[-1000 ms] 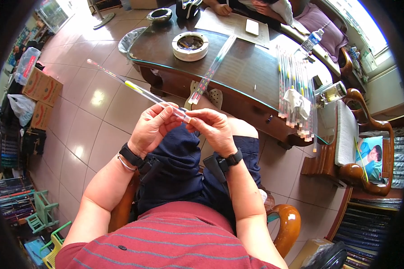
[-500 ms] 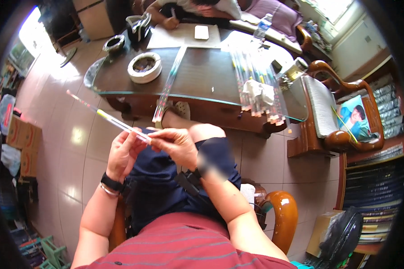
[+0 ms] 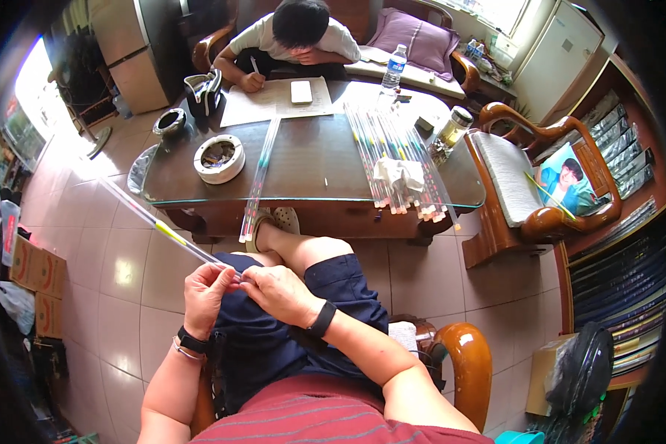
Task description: The recorder is seen assembling and organizing fishing floats and protective tubes.
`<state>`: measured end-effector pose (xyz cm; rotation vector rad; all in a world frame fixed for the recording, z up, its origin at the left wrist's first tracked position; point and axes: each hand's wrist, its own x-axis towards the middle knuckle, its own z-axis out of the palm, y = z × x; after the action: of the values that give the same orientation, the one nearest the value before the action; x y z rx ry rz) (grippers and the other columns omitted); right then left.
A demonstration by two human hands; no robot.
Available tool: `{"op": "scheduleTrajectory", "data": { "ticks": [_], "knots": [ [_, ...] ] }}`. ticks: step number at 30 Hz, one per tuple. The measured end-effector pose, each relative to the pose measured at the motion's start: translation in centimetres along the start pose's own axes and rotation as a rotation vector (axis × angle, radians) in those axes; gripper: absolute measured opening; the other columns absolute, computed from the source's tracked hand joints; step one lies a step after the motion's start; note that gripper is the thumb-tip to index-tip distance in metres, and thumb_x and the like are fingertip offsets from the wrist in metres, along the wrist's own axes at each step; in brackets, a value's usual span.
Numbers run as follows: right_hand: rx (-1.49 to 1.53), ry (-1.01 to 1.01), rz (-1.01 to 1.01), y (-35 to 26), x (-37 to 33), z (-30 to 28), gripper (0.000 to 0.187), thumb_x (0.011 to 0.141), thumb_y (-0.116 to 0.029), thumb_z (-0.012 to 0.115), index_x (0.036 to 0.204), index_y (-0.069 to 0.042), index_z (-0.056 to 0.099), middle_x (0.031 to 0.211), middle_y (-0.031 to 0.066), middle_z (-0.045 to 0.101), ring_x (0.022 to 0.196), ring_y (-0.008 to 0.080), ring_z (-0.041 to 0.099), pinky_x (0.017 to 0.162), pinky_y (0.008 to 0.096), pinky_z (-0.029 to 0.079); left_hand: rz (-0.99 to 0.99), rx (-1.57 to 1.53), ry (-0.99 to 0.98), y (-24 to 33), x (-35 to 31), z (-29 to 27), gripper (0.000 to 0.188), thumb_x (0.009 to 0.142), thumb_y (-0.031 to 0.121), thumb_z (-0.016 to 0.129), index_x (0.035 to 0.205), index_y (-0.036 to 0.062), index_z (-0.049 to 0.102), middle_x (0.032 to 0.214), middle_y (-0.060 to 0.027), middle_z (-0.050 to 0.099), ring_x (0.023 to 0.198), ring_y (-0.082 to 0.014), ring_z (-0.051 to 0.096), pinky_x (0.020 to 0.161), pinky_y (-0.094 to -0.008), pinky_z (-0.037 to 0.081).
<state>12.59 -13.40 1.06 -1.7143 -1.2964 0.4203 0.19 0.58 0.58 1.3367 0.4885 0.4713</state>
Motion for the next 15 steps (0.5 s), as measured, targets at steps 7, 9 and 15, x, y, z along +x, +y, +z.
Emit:
{"op": "scheduleTrajectory", "data": {
  "ticks": [7,9,15],
  "knots": [
    [0.126,0.226,0.118,3.5,-1.5,-3.0,0.013,0.093,-0.009,0.060,0.097,0.000,0.066,0.073,0.0047,0.066,0.062,0.0096,0.062,0.057,0.0257,0.051,-0.040,0.014,-0.090,-0.1,-0.4,1.2,0.020,0.094,0.014,0.063,0.108,-0.0017,0.065,0.087,-0.0080,0.069,0.078,-0.0126,0.066,0.073,-0.0244,0.055],
    [0.167,0.371,0.235,4.8,-1.8,-6.1,0.014,0.093,-0.011,0.061,0.097,0.001,0.067,0.071,0.0030,0.066,0.059,0.0073,0.060,0.054,0.0228,0.050,-0.051,0.033,-0.092,-0.2,-0.4,0.9,0.020,0.094,0.013,0.063,0.107,-0.0020,0.066,0.087,-0.0081,0.069,0.078,-0.0126,0.066,0.073,-0.0244,0.055],
    [0.179,0.574,0.589,10.8,-4.3,-12.9,0.018,0.091,-0.014,0.063,0.096,0.003,0.068,0.067,0.0048,0.066,0.057,0.0071,0.061,0.053,0.0225,0.050,-0.071,0.082,-0.097,-0.3,-0.6,0.6,0.017,0.095,0.011,0.062,0.102,-0.0029,0.067,0.087,-0.0083,0.069,0.077,-0.0121,0.066,0.073,-0.0239,0.055]
  ]
}}
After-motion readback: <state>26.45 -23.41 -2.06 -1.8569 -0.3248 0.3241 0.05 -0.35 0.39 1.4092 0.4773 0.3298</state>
